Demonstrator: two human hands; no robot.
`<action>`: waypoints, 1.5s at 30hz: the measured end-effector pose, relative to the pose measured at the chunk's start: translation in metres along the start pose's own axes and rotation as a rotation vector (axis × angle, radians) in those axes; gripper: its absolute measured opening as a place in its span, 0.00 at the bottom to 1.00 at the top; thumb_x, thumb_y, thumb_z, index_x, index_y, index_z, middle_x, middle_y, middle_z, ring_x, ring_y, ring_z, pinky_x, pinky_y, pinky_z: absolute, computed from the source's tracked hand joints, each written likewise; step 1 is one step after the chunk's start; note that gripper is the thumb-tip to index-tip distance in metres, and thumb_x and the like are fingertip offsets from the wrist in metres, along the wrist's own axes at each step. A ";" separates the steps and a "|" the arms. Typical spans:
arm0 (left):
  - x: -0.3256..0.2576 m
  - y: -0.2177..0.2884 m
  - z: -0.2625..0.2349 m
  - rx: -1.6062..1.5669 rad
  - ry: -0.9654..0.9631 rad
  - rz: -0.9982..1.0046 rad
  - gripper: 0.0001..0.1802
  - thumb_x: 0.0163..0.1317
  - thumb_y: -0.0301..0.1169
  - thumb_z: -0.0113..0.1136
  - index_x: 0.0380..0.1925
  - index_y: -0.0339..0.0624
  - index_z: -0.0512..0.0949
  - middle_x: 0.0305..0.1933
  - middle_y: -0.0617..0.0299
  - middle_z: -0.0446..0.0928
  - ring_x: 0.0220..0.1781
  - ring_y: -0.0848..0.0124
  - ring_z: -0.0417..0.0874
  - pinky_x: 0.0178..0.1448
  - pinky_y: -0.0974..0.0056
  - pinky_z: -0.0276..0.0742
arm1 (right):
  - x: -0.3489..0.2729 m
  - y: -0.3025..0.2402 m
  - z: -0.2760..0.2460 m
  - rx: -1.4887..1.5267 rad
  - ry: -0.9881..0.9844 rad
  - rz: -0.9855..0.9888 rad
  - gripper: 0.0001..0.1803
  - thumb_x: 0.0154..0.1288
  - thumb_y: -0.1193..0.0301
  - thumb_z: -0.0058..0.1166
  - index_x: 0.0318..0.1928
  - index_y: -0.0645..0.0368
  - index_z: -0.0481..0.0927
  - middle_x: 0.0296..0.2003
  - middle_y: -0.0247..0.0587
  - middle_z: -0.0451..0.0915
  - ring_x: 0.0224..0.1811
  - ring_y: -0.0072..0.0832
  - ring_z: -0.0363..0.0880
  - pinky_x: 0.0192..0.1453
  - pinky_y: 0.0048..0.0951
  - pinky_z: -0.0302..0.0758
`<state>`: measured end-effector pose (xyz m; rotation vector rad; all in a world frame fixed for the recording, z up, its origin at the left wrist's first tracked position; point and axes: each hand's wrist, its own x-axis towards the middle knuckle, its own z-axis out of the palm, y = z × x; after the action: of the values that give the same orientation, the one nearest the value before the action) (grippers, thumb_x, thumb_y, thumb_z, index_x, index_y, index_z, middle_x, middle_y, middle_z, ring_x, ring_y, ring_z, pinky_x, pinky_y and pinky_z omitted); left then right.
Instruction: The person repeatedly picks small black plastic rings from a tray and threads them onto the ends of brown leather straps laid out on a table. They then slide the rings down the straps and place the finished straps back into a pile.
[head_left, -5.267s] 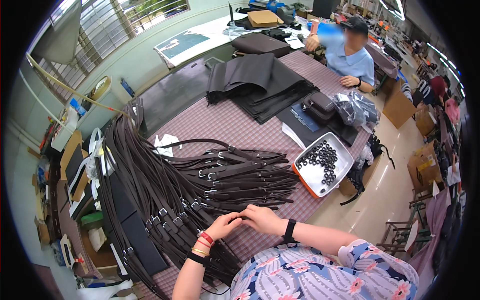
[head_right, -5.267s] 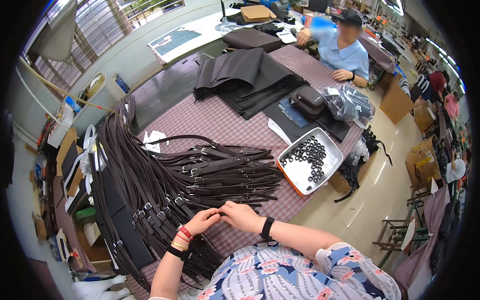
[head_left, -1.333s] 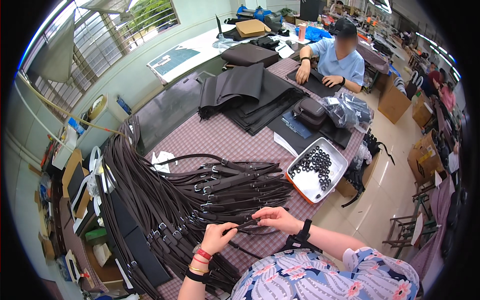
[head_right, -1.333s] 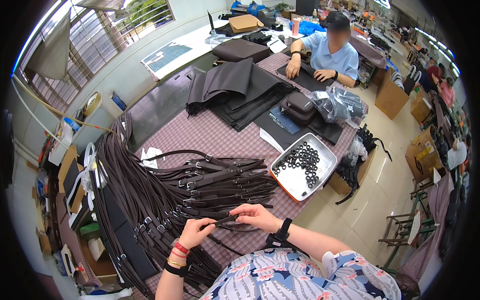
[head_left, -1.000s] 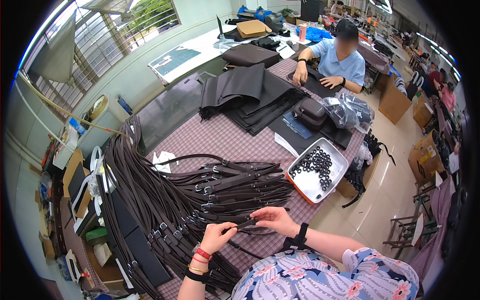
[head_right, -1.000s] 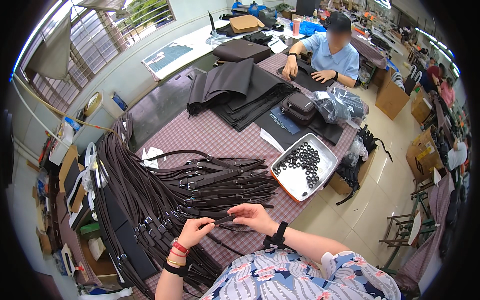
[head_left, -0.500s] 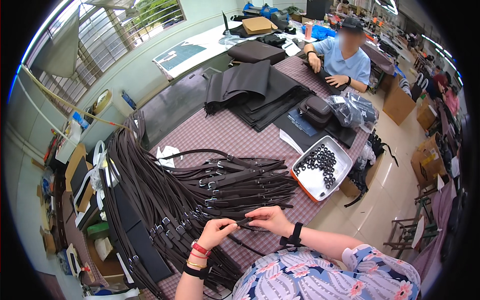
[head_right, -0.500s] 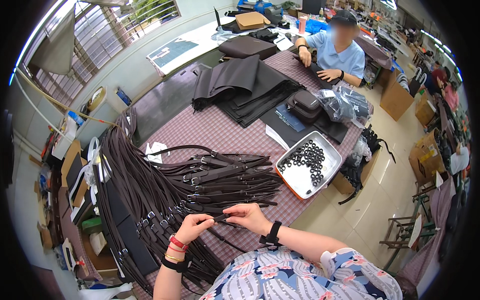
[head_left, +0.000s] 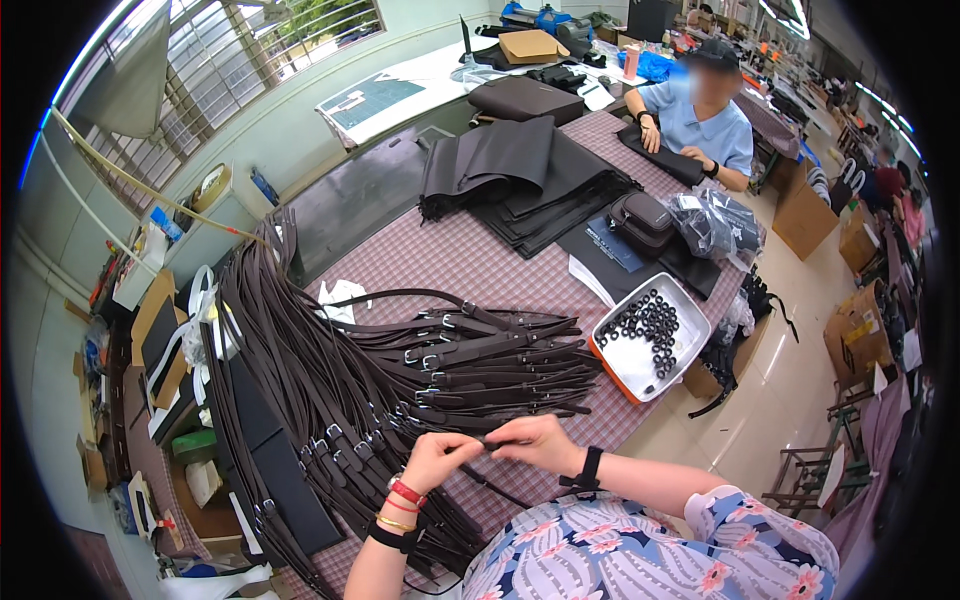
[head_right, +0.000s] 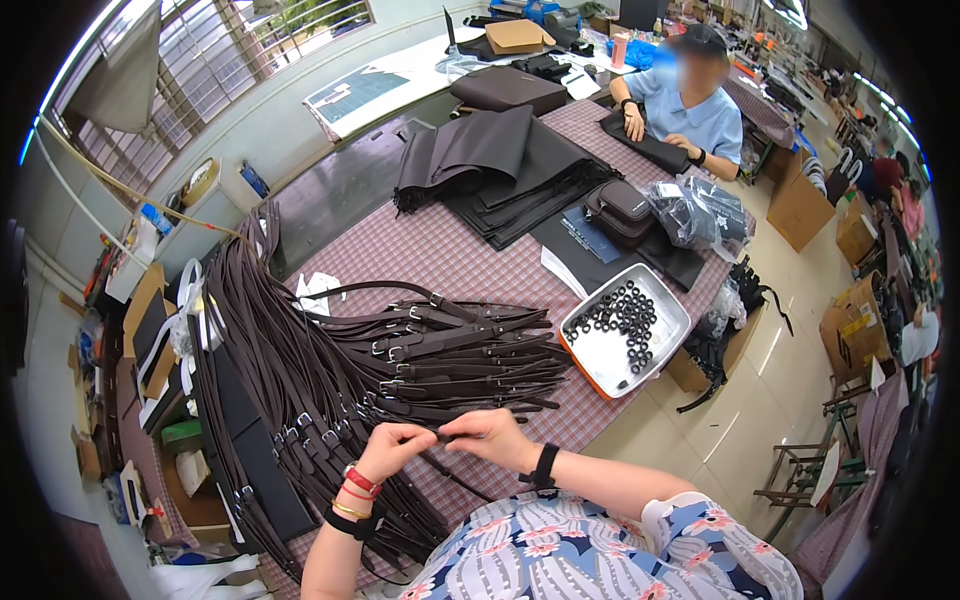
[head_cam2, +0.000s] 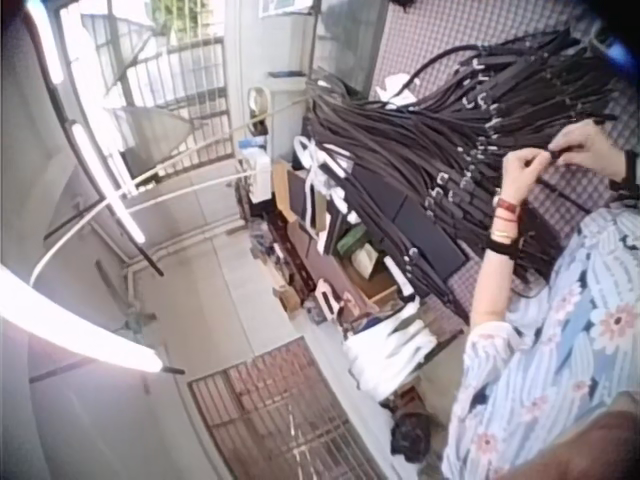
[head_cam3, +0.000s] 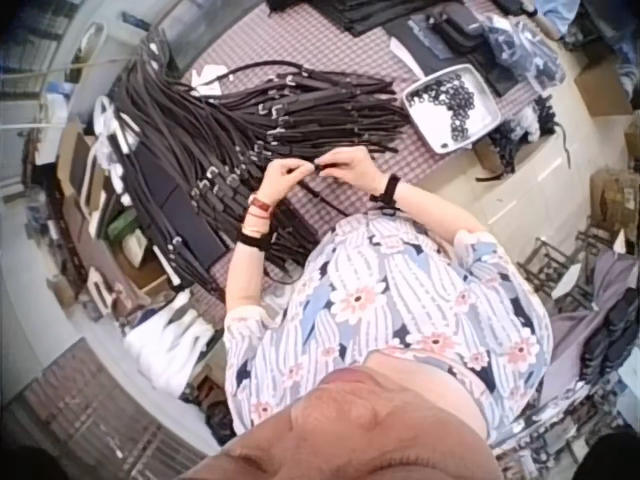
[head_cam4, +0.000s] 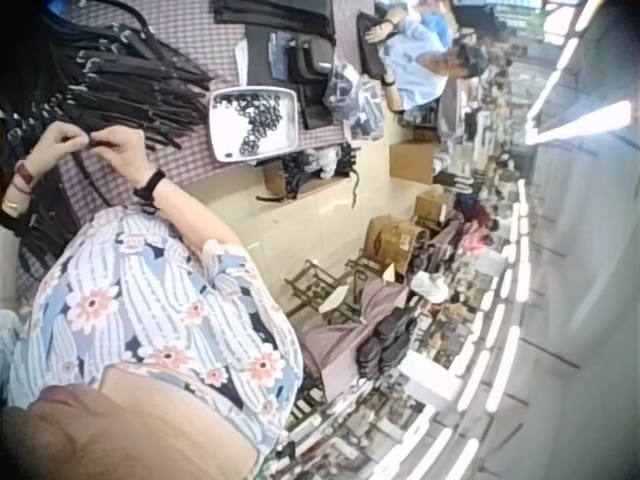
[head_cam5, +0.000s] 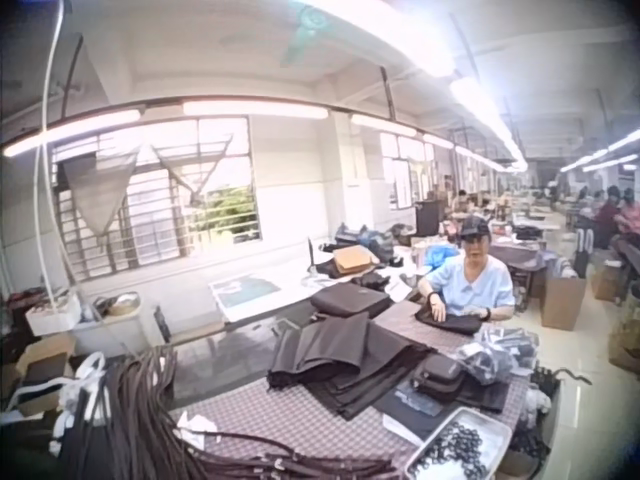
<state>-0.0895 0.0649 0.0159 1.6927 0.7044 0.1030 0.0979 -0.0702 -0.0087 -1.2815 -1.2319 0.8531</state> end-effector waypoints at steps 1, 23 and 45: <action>0.002 0.002 0.001 0.035 -0.024 -0.004 0.13 0.63 0.36 0.63 0.38 0.37 0.85 0.33 0.64 0.84 0.35 0.80 0.79 0.42 0.71 0.75 | 0.001 0.000 0.003 -0.038 -0.014 -0.040 0.16 0.54 0.77 0.67 0.45 0.60 0.84 0.40 0.42 0.85 0.38 0.27 0.85 0.41 0.24 0.81; 0.027 -0.018 -0.008 0.239 -0.239 0.141 0.12 0.66 0.33 0.57 0.42 0.36 0.79 0.28 0.59 0.83 0.29 0.71 0.84 0.38 0.67 0.79 | 0.008 0.007 0.016 -0.780 -0.239 -0.178 0.17 0.58 0.63 0.62 0.44 0.56 0.74 0.35 0.38 0.77 0.43 0.39 0.77 0.47 0.34 0.74; 0.031 -0.024 -0.014 0.316 -0.312 0.118 0.11 0.66 0.34 0.56 0.43 0.40 0.79 0.30 0.59 0.83 0.31 0.67 0.84 0.40 0.64 0.79 | 0.008 0.024 0.023 -0.533 -0.123 -0.118 0.13 0.60 0.64 0.62 0.40 0.55 0.74 0.32 0.40 0.83 0.31 0.37 0.83 0.29 0.35 0.77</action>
<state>-0.0801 0.0938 -0.0116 1.9956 0.4006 -0.1964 0.0812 -0.0540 -0.0333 -1.5692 -1.6889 0.5386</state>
